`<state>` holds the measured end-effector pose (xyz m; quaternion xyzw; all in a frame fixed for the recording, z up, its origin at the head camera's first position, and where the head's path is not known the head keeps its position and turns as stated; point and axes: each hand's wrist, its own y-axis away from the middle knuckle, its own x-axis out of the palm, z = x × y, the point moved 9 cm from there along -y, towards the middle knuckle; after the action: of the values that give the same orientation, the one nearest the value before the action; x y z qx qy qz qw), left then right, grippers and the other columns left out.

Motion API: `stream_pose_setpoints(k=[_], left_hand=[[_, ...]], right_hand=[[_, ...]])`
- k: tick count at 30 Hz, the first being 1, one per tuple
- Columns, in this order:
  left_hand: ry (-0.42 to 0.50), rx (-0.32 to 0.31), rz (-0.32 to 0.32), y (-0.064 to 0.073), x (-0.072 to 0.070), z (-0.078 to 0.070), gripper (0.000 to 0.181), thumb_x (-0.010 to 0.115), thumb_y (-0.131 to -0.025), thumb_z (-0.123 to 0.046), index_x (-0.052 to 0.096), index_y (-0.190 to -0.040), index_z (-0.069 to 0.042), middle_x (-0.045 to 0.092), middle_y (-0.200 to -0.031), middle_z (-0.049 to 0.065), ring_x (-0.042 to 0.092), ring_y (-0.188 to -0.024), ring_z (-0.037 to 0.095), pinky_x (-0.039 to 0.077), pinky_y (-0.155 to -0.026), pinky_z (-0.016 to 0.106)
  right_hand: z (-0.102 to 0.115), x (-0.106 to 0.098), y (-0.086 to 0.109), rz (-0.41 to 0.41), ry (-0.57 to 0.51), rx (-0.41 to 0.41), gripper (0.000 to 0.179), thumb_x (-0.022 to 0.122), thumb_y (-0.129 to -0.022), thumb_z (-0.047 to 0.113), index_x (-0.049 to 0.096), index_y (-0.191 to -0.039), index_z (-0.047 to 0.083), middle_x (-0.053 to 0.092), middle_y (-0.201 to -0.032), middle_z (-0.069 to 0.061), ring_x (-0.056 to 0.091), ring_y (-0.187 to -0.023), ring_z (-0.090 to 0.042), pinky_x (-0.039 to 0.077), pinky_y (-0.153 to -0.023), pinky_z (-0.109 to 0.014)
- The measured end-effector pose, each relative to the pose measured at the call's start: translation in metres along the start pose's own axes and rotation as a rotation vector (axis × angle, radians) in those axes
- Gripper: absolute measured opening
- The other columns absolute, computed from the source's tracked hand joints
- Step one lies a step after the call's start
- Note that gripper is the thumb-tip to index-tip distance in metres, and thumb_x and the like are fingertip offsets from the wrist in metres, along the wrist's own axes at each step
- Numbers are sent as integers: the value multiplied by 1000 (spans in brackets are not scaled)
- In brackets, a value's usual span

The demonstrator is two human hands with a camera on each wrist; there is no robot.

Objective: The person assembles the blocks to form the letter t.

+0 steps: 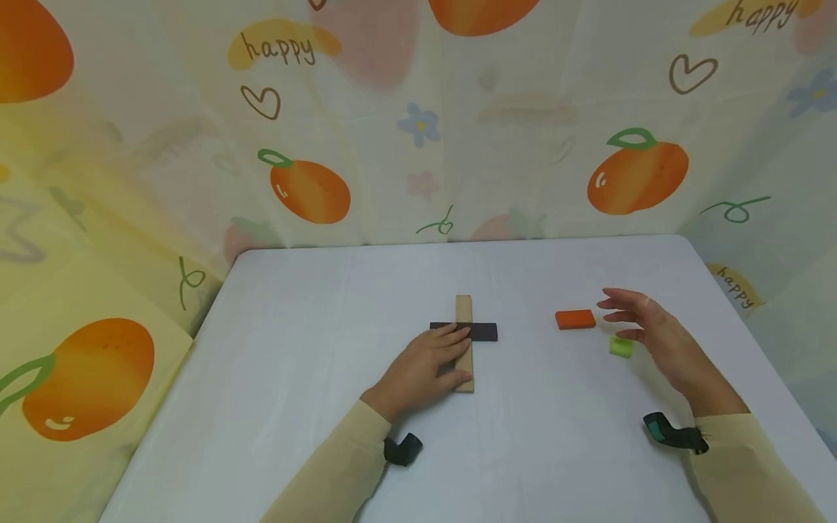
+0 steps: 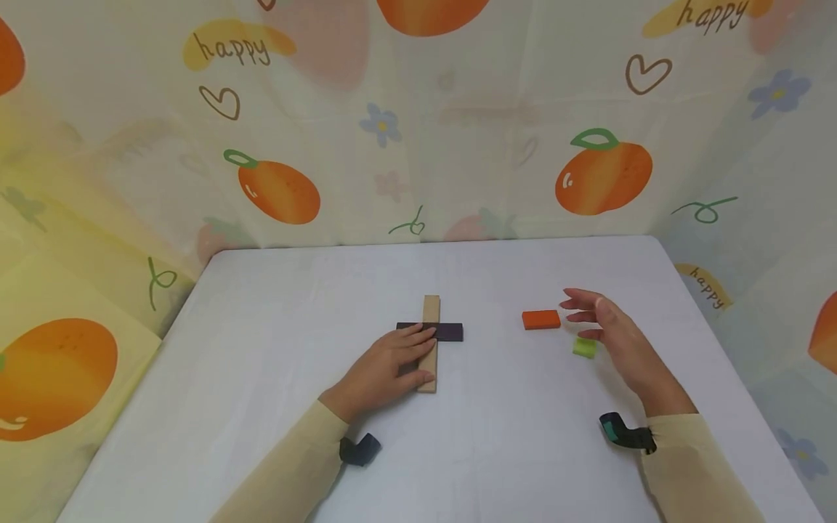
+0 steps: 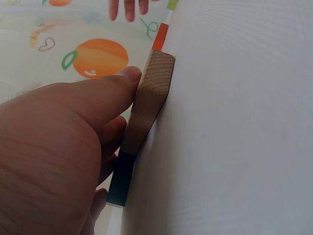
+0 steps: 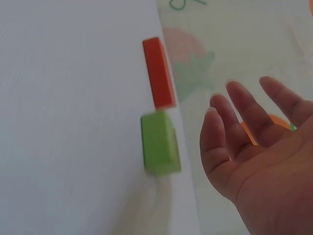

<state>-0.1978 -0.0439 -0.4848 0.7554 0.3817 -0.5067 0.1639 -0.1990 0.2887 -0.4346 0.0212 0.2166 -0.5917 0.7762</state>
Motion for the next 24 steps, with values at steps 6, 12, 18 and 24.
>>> stream_pose_setpoints(k=[6, 12, 18, 24], left_hand=[[-3, 3, -8, -1, 0, 0, 63, 74, -107, -41, 59, -156, -6, 47, -166, 2, 34, -159, 20, 28, -128, 42], [0, 5, -8, 0, 0, -1, 62, 74, -107, -41, 59, -156, -5, 48, -166, 3, 35, -158, 20, 28, -128, 43], [1, 4, -13, 0, -1, -1, 62, 74, -107, -41, 59, -156, -6, 48, -166, 2, 35, -158, 20, 27, -128, 42], [5, 1, -7, -1, -1, -1, 63, 74, -107, -41, 59, -156, -5, 48, -166, 3, 35, -158, 20, 28, -128, 43]], right_hand=[[-15, -13, 14, -45, 70, 41, 50, 24, -121, 21, 45, -165, 9, 58, -149, -2, 56, -128, -22, 51, -97, -20], [-38, -19, 23, -42, 138, 151, 48, 35, -121, 24, 46, -161, 1, 61, -148, -2, 56, -125, -11, 50, -93, -15], [-62, -22, 30, -10, 224, 251, 49, 62, -114, 23, 52, -157, 0, 61, -147, -15, 53, -119, -1, 44, -90, -10], [-66, -20, 33, 9, 308, 230, 53, 78, -103, 12, 59, -153, 5, 61, -144, -16, 55, -111, -8, 45, -87, -9]])
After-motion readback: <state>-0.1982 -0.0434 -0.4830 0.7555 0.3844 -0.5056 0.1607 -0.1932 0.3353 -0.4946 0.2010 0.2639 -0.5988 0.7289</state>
